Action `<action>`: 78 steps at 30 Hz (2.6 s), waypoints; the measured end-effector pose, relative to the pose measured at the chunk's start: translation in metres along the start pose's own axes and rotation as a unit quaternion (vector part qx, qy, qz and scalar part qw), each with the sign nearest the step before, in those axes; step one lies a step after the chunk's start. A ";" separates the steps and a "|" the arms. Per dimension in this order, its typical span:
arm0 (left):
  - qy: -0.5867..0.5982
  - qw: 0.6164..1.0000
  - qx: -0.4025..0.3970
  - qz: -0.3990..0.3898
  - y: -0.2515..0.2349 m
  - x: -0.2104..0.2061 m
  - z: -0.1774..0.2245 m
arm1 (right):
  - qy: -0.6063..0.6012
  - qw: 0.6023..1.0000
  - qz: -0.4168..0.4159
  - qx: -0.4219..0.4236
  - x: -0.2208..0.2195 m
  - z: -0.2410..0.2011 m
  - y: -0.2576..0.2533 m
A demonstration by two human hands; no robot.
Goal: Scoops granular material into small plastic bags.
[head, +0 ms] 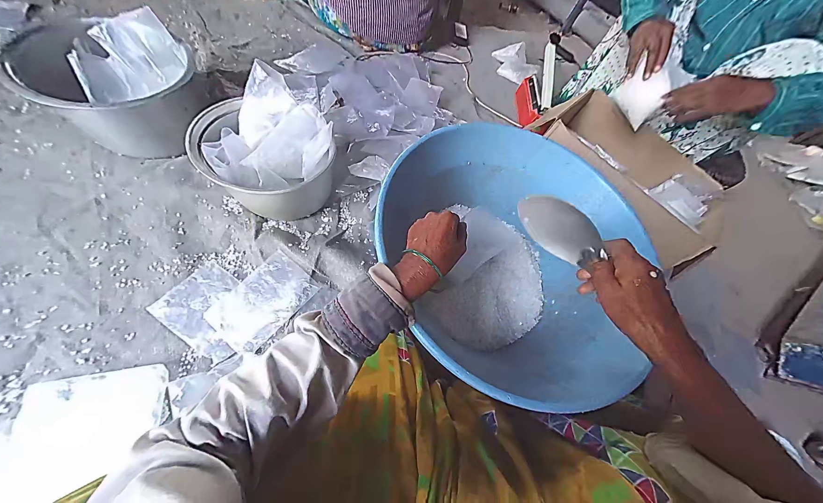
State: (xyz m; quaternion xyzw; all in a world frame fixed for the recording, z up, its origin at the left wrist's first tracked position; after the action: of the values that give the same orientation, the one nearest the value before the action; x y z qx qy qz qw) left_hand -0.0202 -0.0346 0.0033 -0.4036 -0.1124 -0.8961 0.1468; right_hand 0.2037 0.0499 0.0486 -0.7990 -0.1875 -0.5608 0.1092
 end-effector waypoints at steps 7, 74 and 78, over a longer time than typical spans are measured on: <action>-0.015 1.000 -0.002 -0.002 -0.004 -0.001 -0.001 | 0.199 0.945 -0.259 0.008 -0.032 -0.003 0.007; -0.006 1.000 -0.013 -0.027 -0.011 -0.003 -0.008 | 0.121 0.908 -0.377 0.135 -0.104 0.047 -0.047; -0.008 0.999 -0.019 -0.027 -0.012 -0.002 -0.009 | -0.003 0.905 -0.415 0.095 -0.094 0.043 -0.037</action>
State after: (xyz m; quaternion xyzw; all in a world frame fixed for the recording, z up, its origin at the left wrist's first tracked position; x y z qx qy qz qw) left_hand -0.0290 -0.0262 -0.0049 -0.4103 -0.1077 -0.8984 0.1139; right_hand 0.1969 0.0831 -0.0556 -0.6367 -0.5543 -0.5329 -0.0586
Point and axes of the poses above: each hand's wrist, its own y-axis away from the middle knuckle, its own x-axis out of the back of the hand, z = x × y, the point moved 2 cm from there along -y, towards the middle knuckle, and after that the axes turned 1 degree about -x, right-handed, at the moved point
